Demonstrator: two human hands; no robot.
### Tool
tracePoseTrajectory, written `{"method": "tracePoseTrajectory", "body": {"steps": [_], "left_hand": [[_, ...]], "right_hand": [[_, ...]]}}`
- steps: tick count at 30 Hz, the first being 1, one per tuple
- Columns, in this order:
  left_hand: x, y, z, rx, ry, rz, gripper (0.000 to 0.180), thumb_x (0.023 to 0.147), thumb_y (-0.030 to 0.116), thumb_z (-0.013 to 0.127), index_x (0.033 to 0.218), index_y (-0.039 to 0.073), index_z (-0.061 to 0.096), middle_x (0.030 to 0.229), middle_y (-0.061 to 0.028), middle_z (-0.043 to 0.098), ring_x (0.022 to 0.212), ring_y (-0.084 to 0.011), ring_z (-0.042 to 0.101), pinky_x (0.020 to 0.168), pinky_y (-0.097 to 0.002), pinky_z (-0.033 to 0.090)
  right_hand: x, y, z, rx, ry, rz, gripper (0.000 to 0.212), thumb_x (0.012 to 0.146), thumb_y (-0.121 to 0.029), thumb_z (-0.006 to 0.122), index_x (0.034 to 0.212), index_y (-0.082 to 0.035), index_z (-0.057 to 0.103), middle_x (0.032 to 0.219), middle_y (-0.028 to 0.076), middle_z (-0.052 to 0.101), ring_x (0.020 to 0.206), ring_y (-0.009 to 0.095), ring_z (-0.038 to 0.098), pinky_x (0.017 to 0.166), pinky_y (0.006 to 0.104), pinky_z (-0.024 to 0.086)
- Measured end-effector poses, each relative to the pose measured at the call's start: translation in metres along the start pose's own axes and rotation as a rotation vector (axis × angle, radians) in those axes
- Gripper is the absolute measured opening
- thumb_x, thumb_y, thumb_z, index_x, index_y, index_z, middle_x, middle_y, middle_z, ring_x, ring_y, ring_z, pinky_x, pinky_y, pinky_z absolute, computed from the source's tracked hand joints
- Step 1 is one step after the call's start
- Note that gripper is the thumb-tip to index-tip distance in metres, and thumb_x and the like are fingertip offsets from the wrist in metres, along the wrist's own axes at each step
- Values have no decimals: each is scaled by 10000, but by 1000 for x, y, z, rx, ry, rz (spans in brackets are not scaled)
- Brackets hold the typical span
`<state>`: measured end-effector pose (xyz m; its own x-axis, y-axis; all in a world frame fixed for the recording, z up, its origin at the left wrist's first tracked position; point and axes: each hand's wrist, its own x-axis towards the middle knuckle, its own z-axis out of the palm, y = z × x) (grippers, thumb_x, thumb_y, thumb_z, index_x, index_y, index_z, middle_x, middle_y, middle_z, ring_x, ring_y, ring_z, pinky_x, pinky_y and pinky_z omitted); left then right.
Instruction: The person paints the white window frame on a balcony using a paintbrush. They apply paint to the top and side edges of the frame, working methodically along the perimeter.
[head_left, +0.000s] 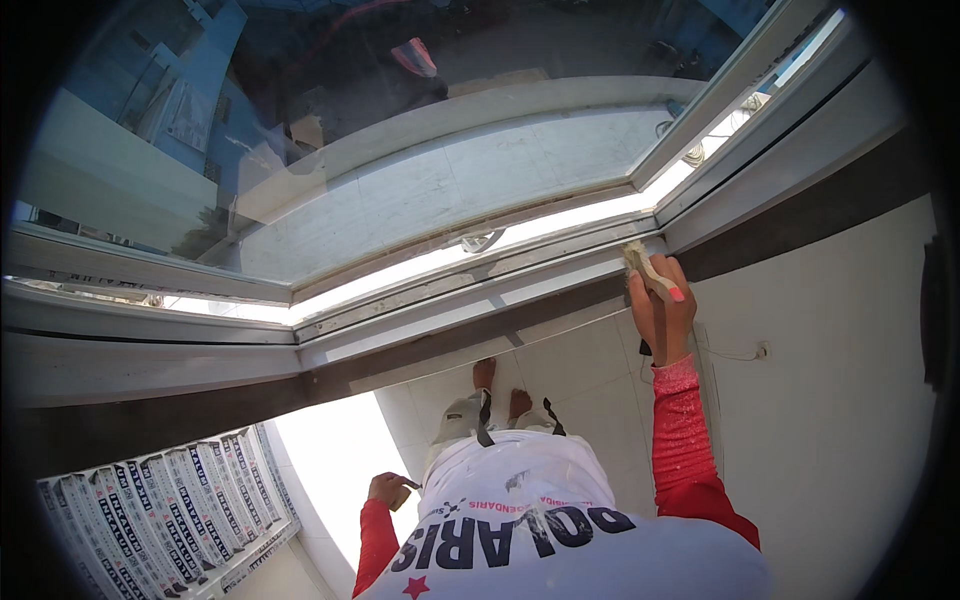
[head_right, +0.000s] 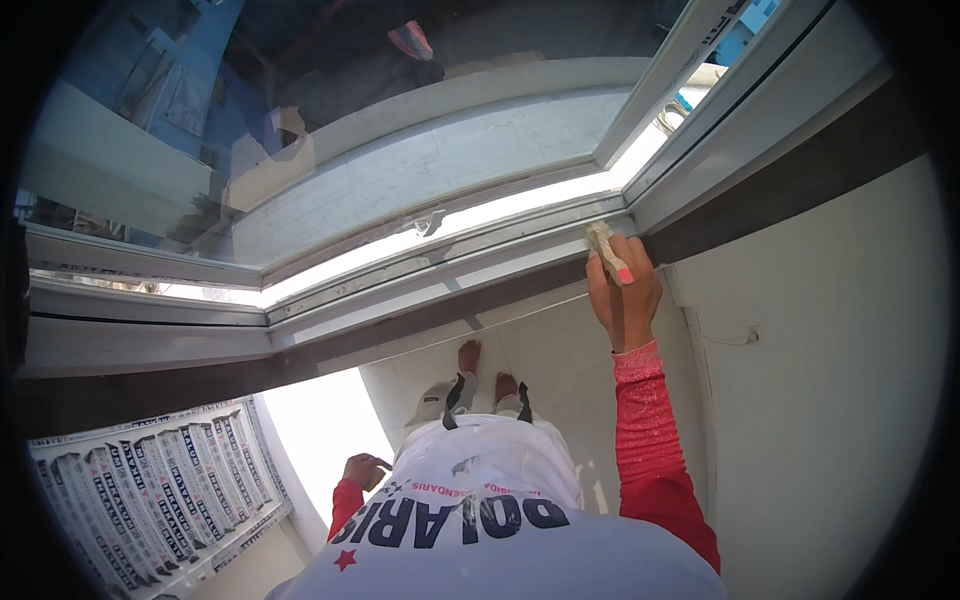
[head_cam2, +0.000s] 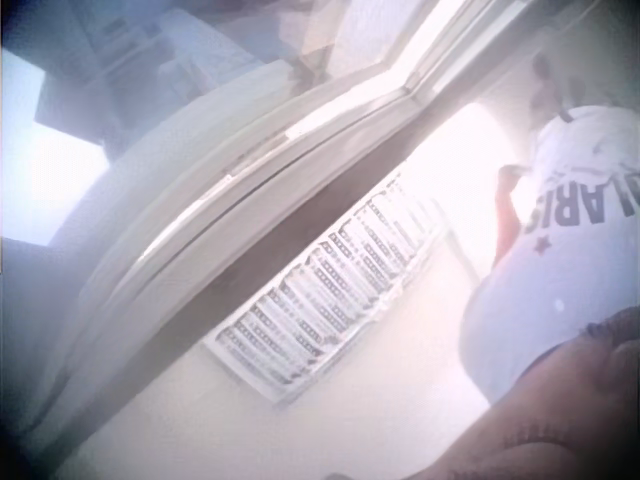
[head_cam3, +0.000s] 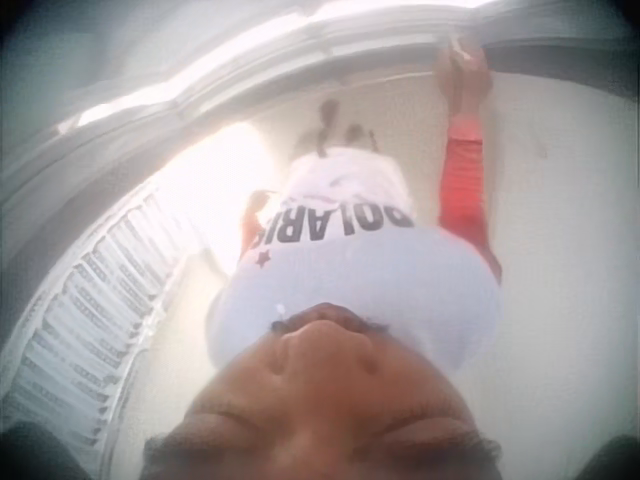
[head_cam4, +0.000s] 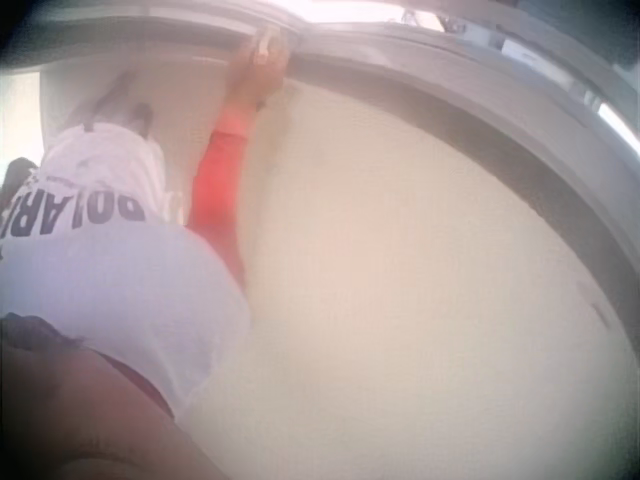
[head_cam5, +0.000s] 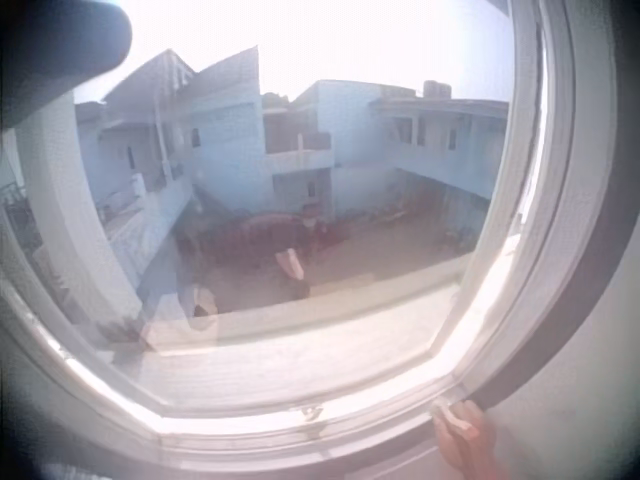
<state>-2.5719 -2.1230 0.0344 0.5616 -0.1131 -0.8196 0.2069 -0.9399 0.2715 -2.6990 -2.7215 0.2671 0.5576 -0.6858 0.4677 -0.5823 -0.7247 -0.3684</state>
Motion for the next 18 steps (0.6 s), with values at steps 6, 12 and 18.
{"method": "tracePoseTrajectory", "body": {"steps": [6, 12, 18], "left_hand": [[-87, -97, 43, 104, -1, 317, 214, 852, 274, 695, 864, 100, 820, 843, -73, 748, 767, -170, 658, 715, -321, 538], [-101, -148, 36, -121, 12, 43, 197, 838, 225, 723, 889, 47, 791, 807, -72, 729, 734, -157, 651, 688, -322, 538], [-51, -180, -5, -416, 128, -150, 230, 843, 223, 723, 921, 12, 771, 809, -88, 727, 737, -159, 651, 685, -324, 537]], "right_hand": [[-27, -78, 46, 134, -103, -145, 245, 787, -140, 794, 911, -66, 597, 848, 102, 561, 727, 321, 631, 598, 417, 506], [-75, -217, 88, 474, -165, -305, 192, 811, -154, 747, 883, -65, 594, 822, 103, 552, 685, 290, 627, 576, 396, 508], [-108, -345, 139, 572, -212, -399, 276, 752, -190, 798, 911, -83, 600, 841, 79, 558, 706, 269, 649, 597, 390, 531]]}}
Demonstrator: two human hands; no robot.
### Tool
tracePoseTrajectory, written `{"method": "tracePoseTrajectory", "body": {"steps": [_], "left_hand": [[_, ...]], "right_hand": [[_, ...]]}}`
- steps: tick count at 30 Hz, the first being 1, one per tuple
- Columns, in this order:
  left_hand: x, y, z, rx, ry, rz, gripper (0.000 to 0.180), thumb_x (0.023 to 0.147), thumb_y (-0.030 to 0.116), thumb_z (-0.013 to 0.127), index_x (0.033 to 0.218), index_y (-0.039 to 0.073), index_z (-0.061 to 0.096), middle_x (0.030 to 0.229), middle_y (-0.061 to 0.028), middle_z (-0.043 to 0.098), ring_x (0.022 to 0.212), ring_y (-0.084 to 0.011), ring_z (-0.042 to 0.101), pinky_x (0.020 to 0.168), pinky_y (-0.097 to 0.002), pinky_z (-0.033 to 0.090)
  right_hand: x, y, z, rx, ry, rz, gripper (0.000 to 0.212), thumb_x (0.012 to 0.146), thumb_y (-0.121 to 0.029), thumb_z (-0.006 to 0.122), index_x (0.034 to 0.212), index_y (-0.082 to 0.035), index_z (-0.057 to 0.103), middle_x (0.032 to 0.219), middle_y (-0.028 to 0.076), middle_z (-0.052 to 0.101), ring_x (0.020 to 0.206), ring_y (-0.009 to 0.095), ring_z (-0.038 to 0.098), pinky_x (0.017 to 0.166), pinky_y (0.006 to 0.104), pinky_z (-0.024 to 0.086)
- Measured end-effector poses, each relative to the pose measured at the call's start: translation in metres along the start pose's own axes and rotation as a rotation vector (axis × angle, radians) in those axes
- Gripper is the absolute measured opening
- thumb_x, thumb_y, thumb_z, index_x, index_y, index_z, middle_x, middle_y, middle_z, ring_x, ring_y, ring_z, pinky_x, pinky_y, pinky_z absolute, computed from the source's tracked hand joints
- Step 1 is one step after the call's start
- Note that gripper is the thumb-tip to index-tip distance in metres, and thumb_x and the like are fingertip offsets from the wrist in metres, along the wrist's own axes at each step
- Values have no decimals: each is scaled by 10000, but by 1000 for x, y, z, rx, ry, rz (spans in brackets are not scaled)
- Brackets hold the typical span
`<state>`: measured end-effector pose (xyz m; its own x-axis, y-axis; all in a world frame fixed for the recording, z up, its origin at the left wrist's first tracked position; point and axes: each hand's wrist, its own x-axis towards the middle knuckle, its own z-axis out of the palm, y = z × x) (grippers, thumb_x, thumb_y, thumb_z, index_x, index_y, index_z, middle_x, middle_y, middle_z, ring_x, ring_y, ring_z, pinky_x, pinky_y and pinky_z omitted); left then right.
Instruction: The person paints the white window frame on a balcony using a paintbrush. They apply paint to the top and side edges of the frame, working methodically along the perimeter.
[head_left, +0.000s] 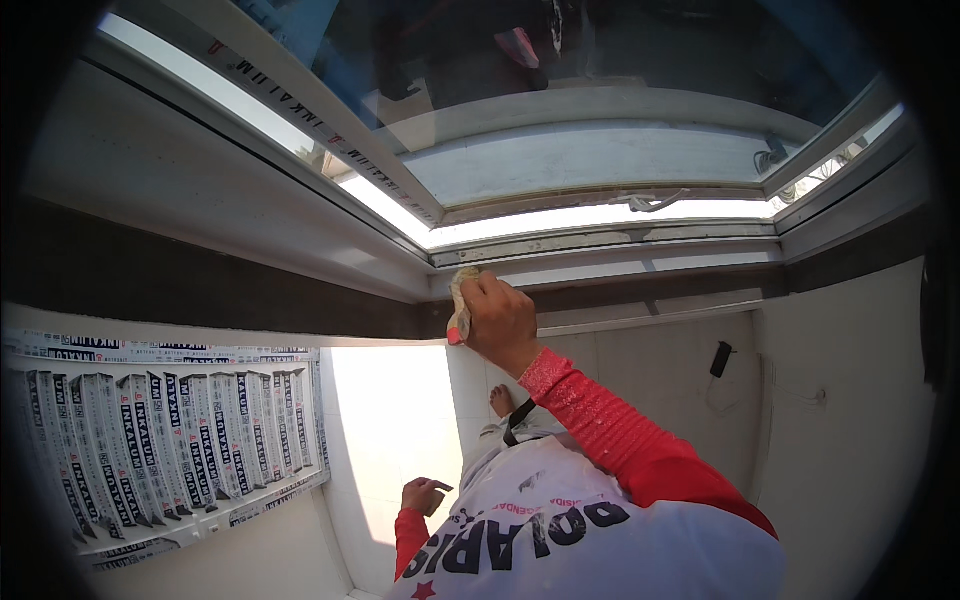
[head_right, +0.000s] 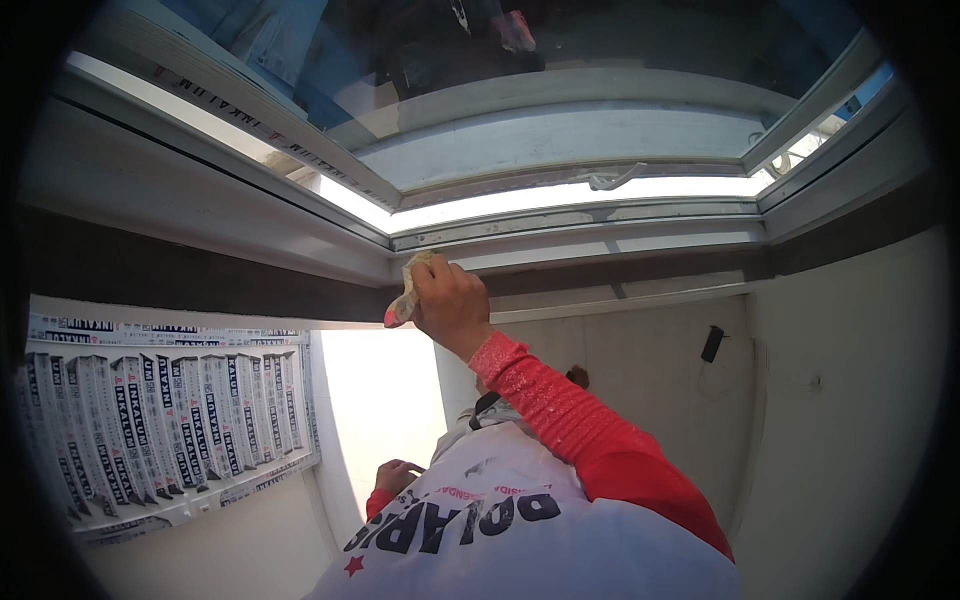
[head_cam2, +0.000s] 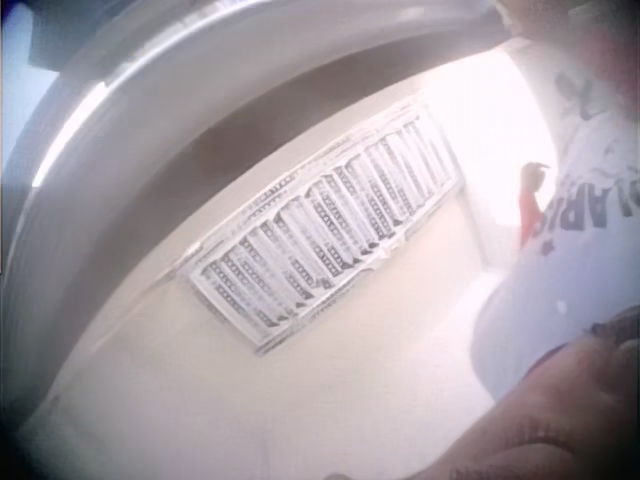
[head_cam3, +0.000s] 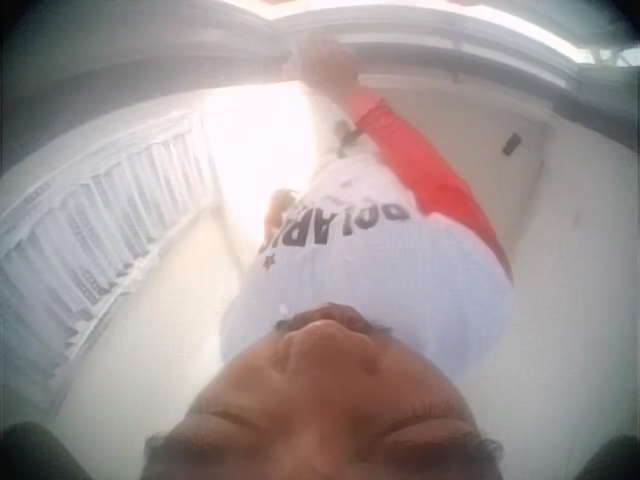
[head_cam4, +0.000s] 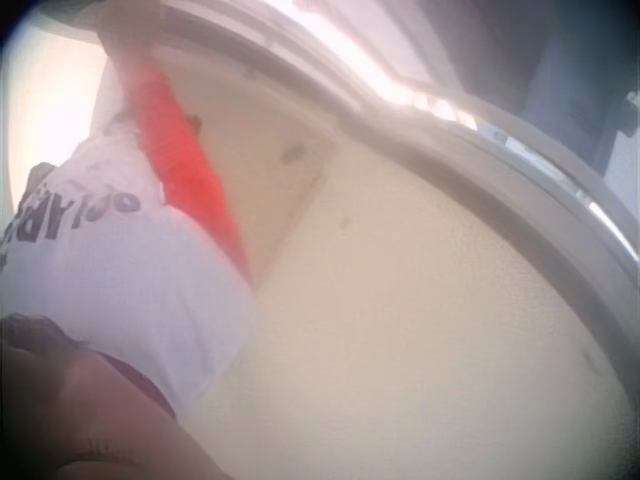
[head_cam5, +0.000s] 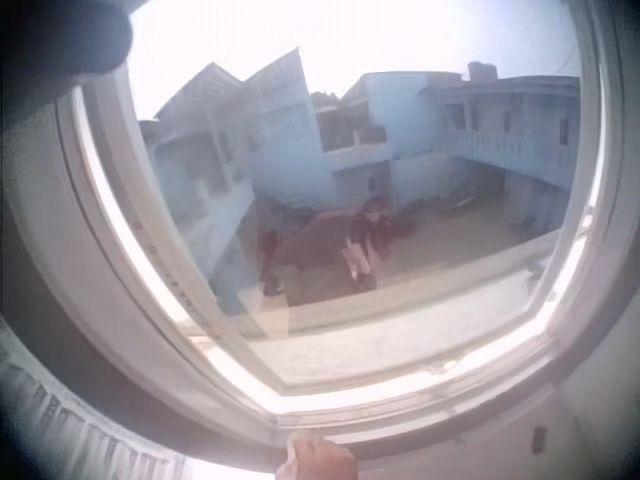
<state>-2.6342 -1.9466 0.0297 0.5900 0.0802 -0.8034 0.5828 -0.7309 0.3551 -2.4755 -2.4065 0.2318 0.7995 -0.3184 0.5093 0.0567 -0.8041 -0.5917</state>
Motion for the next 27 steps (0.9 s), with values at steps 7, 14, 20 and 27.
{"method": "tracePoseTrajectory", "body": {"steps": [7, 14, 20, 27], "left_hand": [[30, -6, -59, -13, 6, 64, 244, 835, 238, 705, 847, 3, 769, 745, -71, 704, 661, -153, 613, 626, -324, 515], [59, 0, -130, 86, -191, 149, 186, 825, 191, 684, 796, 30, 771, 672, -56, 671, 605, -150, 599, 578, -324, 506], [140, 75, -157, 115, -44, 324, 246, 858, 229, 669, 830, 1, 756, 745, -80, 702, 663, -167, 635, 638, -326, 526], [91, 196, -104, 278, -62, 611, 269, 908, 225, 639, 911, -12, 766, 834, -106, 726, 759, -184, 668, 709, -324, 534]], "right_hand": [[10, -5, 0, 409, -90, 210, 186, 864, -177, 704, 979, -45, 641, 859, 109, 611, 781, 301, 662, 670, 410, 551], [12, -19, -7, 238, -190, 260, 242, 907, -255, 654, 977, -23, 652, 884, 150, 651, 806, 312, 630, 719, 394, 514], [-4, -2, -91, 321, -261, 512, 316, 829, -241, 702, 1028, -7, 629, 947, 145, 658, 852, 274, 638, 761, 388, 517], [28, 52, -153, 273, -44, 329, 367, 828, -195, 744, 1098, -9, 578, 991, 78, 625, 890, 195, 620, 782, 338, 508]]}}
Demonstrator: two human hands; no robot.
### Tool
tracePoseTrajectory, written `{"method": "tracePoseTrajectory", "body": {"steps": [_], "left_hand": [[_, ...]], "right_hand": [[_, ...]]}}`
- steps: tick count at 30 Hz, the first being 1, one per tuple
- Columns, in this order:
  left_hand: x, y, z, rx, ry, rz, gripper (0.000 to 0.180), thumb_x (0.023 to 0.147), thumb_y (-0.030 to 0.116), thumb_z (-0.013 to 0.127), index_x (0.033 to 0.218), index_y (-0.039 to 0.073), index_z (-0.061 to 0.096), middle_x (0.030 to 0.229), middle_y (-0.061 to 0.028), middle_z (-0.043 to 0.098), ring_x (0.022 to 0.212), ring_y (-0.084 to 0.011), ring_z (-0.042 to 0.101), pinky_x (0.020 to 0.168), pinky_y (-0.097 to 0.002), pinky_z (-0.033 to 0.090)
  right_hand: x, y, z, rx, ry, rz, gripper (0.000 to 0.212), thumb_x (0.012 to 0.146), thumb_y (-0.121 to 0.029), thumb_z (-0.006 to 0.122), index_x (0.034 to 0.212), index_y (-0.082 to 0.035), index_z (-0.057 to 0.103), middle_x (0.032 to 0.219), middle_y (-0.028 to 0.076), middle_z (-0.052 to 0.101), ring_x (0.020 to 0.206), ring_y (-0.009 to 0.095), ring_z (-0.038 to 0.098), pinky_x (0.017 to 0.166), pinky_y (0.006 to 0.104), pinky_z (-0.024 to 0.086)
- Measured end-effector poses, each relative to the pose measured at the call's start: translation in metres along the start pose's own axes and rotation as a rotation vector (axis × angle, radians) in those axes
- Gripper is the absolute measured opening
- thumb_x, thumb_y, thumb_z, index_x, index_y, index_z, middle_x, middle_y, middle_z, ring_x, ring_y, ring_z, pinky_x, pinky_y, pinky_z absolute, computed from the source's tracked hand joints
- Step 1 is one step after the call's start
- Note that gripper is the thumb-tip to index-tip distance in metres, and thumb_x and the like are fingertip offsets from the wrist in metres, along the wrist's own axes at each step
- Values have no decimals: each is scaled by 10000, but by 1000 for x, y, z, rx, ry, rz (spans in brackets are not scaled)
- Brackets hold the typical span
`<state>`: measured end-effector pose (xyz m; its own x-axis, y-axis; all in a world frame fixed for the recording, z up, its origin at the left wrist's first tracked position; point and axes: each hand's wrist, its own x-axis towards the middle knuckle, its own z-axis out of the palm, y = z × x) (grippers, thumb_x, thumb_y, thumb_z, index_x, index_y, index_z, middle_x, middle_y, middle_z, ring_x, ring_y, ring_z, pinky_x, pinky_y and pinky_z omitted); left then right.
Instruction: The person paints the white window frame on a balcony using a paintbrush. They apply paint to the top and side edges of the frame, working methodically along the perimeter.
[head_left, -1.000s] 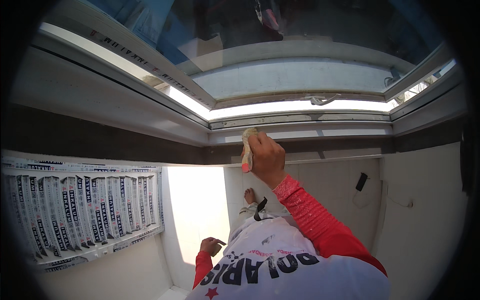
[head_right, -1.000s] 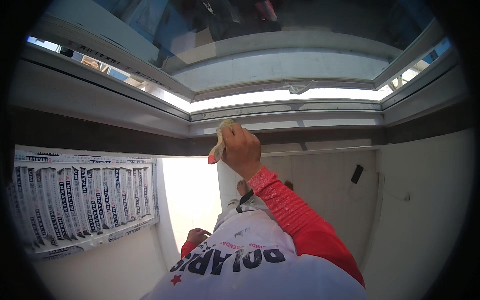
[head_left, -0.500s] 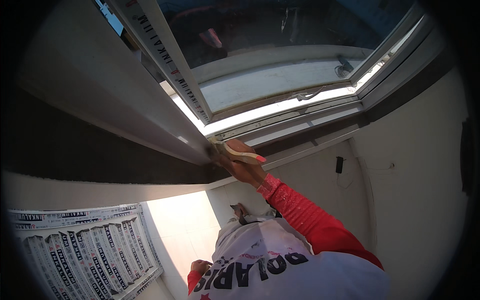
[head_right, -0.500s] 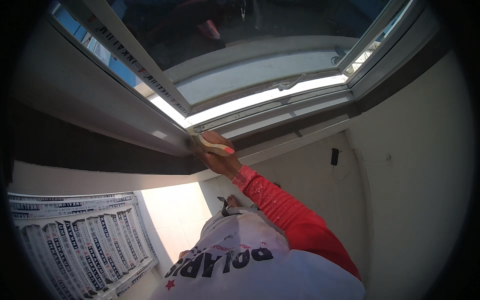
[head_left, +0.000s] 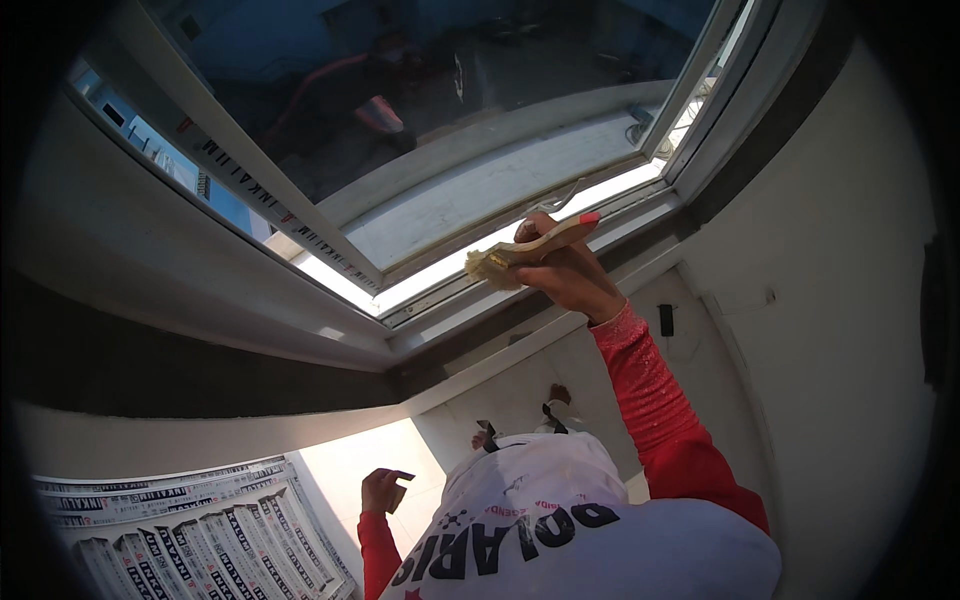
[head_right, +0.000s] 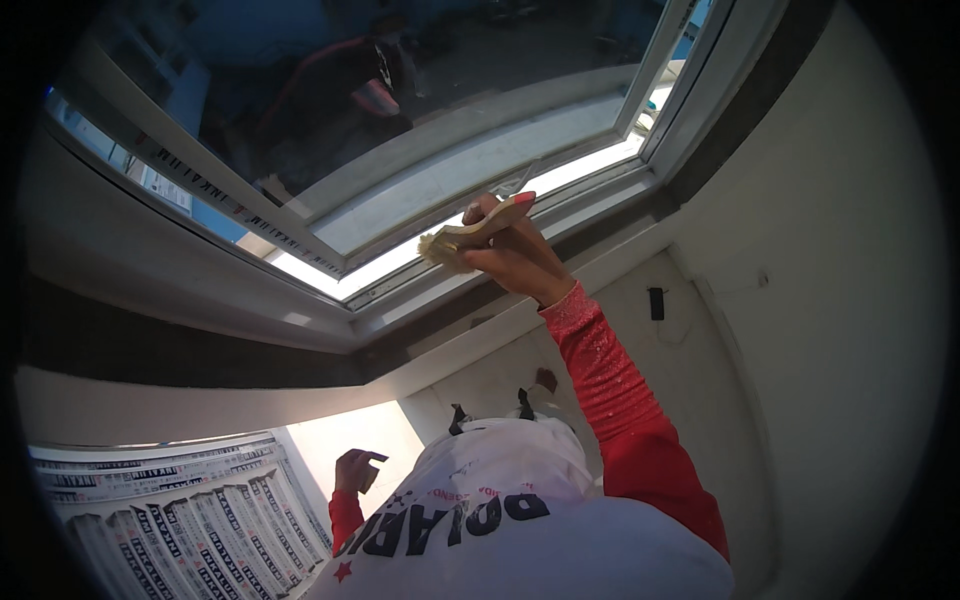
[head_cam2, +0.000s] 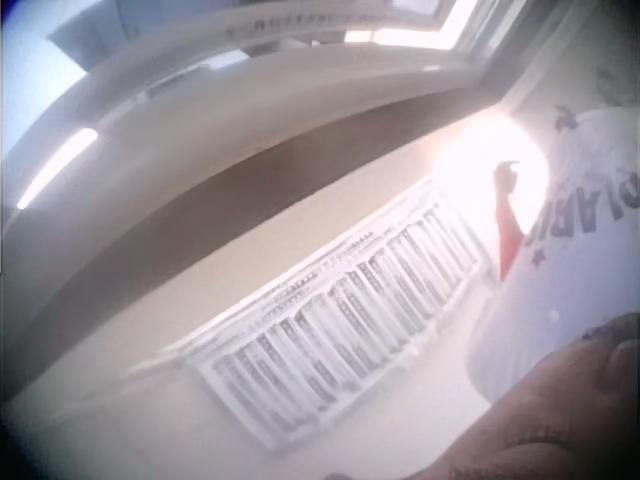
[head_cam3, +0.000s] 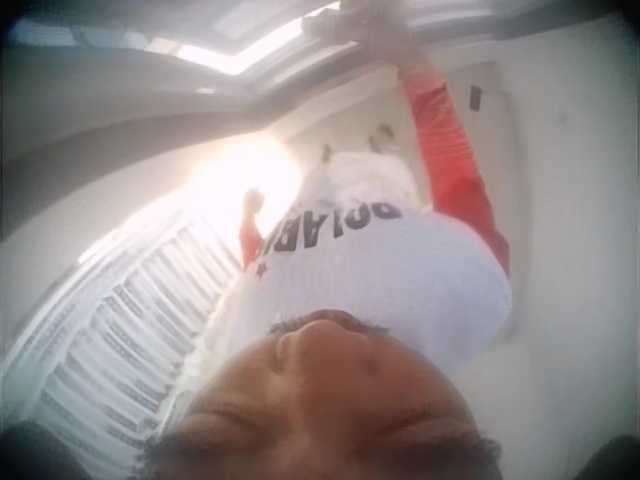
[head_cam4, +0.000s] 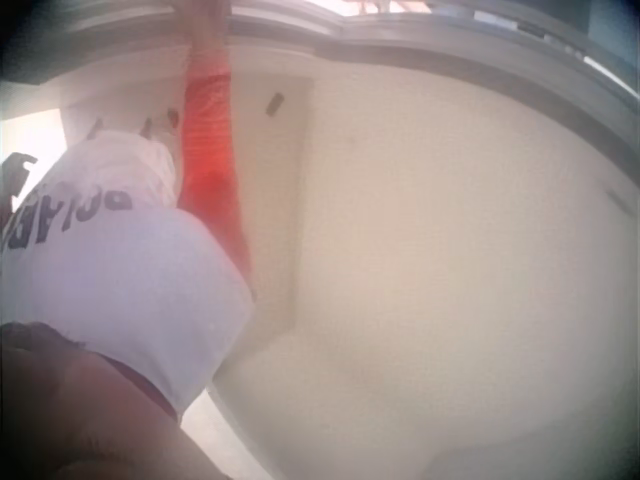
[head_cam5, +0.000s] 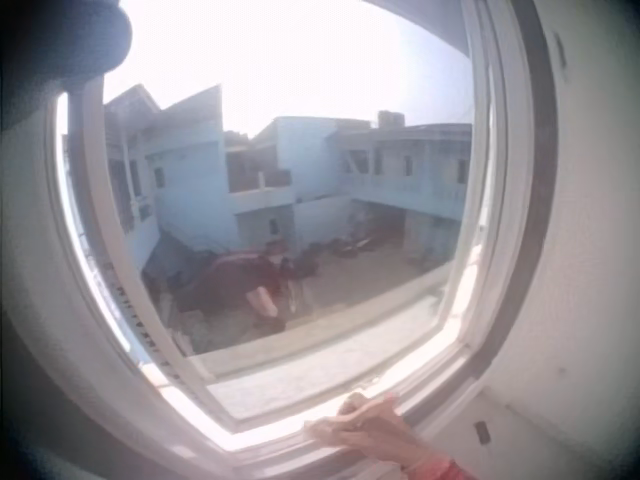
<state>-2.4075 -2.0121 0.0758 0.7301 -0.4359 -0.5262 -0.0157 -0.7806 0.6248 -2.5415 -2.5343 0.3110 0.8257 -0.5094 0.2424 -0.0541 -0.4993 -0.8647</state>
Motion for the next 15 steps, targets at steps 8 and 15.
{"method": "tracePoseTrajectory", "body": {"steps": [8, 15], "left_hand": [[-24, 40, 75, -177, -76, -111, 209, 902, 190, 663, 897, 28, 795, 782, -52, 714, 708, -125, 644, 682, -285, 528], [-59, 15, 110, -193, 152, -73, 255, 904, 217, 703, 1013, -6, 765, 845, -69, 731, 710, -139, 636, 641, -298, 519]], "right_hand": [[51, 57, -13, -26, -433, -63, 531, 804, -148, 832, 1237, -2, 563, 1070, 135, 683, 1019, 236, 689, 940, 354, 551], [52, 70, 4, 336, -504, 8, 555, 817, -204, 820, 1263, 0, 560, 1132, 157, 699, 1111, 270, 670, 1025, 354, 497]]}}
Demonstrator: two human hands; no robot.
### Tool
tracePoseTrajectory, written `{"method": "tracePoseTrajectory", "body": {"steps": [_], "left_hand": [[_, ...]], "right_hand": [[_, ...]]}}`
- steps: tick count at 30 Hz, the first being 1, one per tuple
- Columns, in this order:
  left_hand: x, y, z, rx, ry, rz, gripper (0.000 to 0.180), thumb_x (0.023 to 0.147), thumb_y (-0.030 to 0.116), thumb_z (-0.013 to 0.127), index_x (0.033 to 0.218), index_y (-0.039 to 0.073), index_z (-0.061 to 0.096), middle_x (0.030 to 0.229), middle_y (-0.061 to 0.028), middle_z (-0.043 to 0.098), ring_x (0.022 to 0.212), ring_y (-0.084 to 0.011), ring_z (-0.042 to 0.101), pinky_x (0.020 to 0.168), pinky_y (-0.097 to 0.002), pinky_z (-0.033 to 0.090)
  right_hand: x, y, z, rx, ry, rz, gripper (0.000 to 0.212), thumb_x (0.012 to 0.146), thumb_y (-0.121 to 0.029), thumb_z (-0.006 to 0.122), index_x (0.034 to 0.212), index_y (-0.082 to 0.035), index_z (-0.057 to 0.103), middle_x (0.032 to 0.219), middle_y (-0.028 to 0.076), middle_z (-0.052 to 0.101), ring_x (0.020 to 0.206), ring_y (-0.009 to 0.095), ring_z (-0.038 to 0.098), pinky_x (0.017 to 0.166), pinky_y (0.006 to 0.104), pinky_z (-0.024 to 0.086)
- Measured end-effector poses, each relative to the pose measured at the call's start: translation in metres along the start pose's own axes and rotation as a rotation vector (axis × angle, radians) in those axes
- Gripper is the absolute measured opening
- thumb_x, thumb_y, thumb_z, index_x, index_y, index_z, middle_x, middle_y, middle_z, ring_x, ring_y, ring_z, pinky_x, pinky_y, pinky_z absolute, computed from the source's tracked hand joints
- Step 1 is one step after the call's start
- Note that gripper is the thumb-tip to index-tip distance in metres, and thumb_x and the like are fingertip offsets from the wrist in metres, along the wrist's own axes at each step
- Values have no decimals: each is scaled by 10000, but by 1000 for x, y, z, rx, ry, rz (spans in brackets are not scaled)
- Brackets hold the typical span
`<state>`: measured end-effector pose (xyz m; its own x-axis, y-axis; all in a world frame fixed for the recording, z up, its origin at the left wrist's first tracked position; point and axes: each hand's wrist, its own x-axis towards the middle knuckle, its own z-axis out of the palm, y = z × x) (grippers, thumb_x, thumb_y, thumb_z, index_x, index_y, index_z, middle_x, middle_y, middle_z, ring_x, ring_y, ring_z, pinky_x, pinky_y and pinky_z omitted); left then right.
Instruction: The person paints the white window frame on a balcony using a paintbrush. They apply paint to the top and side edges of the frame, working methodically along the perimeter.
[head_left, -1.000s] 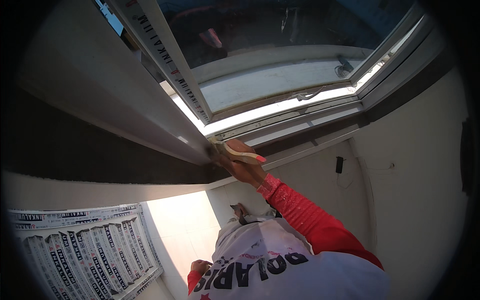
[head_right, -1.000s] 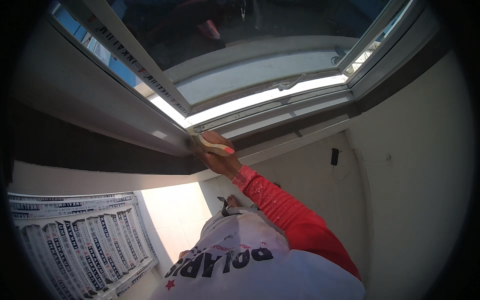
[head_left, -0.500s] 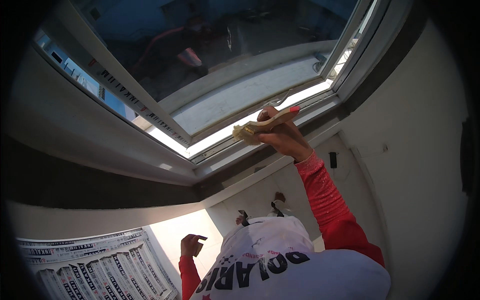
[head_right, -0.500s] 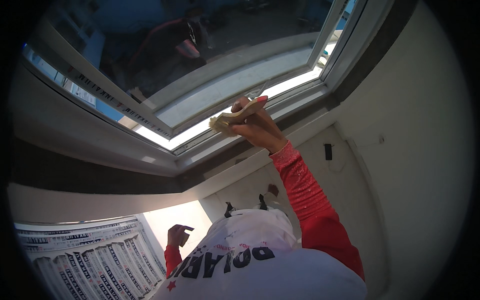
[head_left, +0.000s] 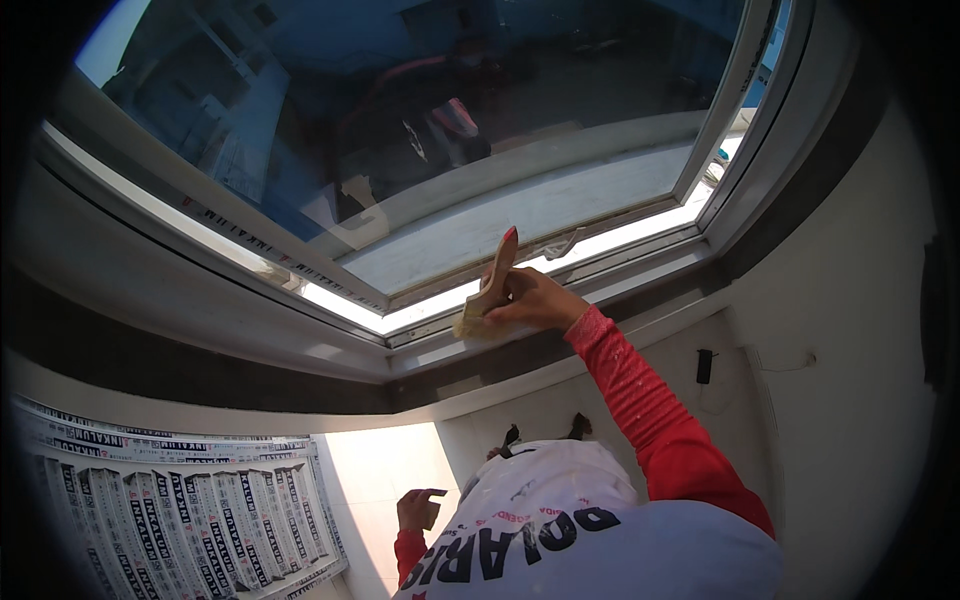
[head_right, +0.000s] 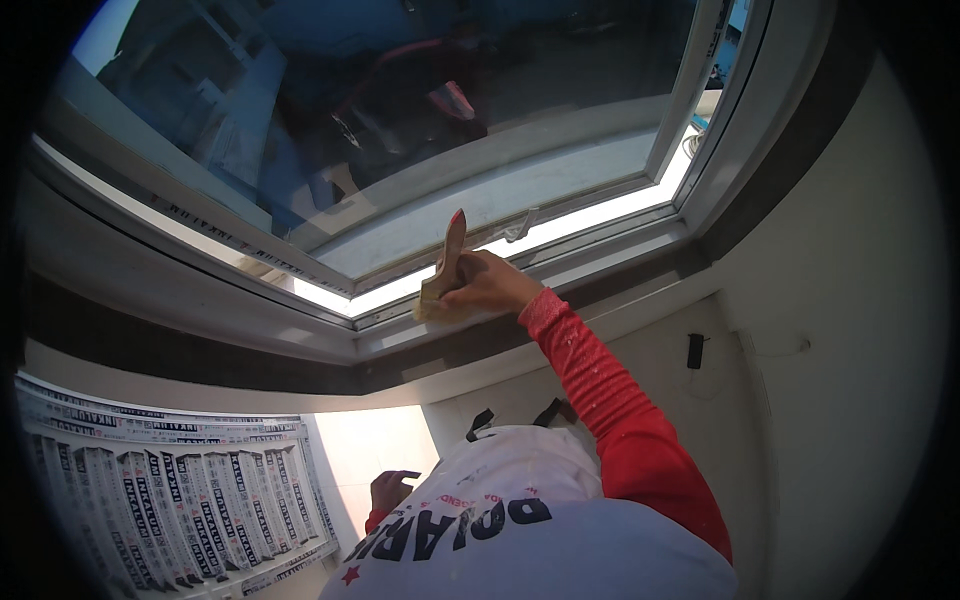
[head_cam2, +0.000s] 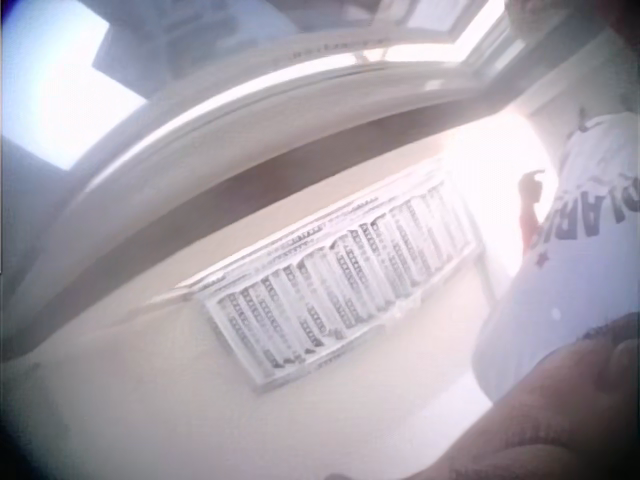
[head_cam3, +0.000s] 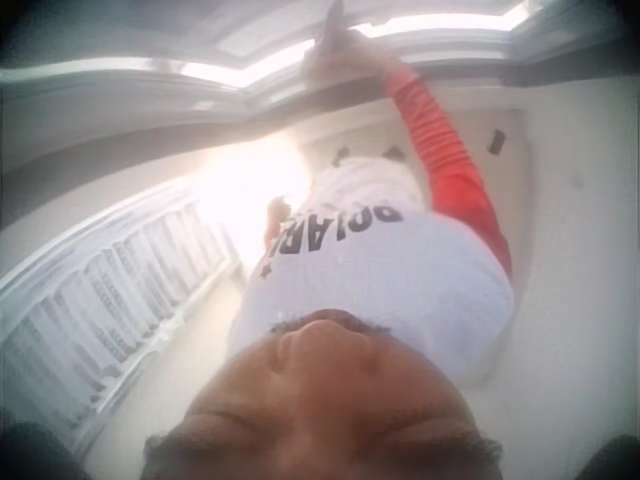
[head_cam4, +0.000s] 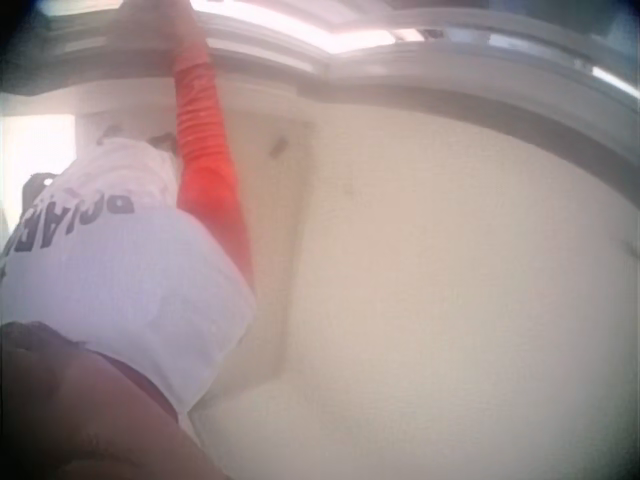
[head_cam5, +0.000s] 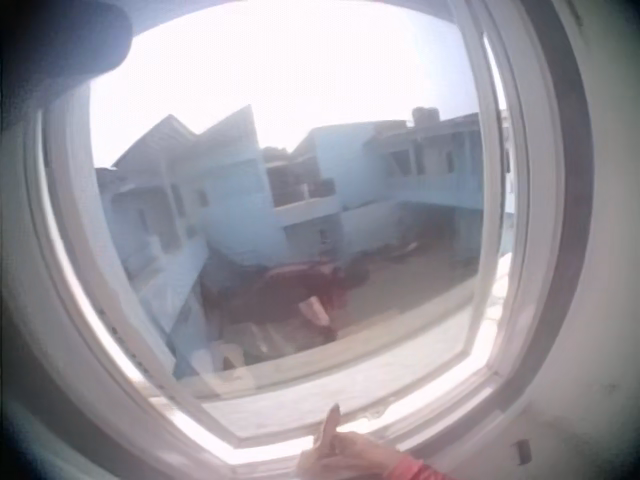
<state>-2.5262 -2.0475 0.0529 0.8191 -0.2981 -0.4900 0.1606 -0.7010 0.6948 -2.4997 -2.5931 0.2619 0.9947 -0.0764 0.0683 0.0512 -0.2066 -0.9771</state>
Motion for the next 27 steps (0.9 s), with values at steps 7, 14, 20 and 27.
{"method": "tracePoseTrajectory", "body": {"steps": [7, 14, 20, 27], "left_hand": [[-16, 11, 0, 24, 95, -93, 313, 890, 276, 700, 993, -12, 767, 869, -101, 750, 759, -173, 667, 711, -328, 539], [-6, 12, 2, 198, -9, 9, 235, 926, 231, 617, 1006, 125, 811, 943, -107, 737, 846, -174, 681, 766, -318, 540], [7, 39, -5, 27, 15, -121, 250, 894, 229, 689, 934, -13, 738, 770, -83, 721, 670, -149, 644, 647, -322, 529], [-2, 227, 2, -84, 153, 376, 158, 955, 167, 676, 975, 12, 698, 827, -84, 737, 769, -143, 700, 723, -302, 551]], "right_hand": [[9, -35, -20, -550, -175, 81, 519, 818, -219, 807, 1237, -32, 564, 1029, 133, 706, 975, 290, 701, 903, 396, 534], [-5, -11, -18, -389, 72, 54, 583, 774, -237, 816, 1277, -59, 579, 1053, 161, 717, 993, 329, 708, 887, 415, 544], [-19, 0, -7, -391, 274, -62, 591, 790, -217, 815, 1300, -41, 573, 1134, 161, 671, 1044, 301, 676, 904, 390, 535], [-88, -15, 37, -275, 727, -182, 471, 871, -211, 777, 1272, -29, 609, 1139, 132, 666, 1018, 243, 677, 885, 370, 537]]}}
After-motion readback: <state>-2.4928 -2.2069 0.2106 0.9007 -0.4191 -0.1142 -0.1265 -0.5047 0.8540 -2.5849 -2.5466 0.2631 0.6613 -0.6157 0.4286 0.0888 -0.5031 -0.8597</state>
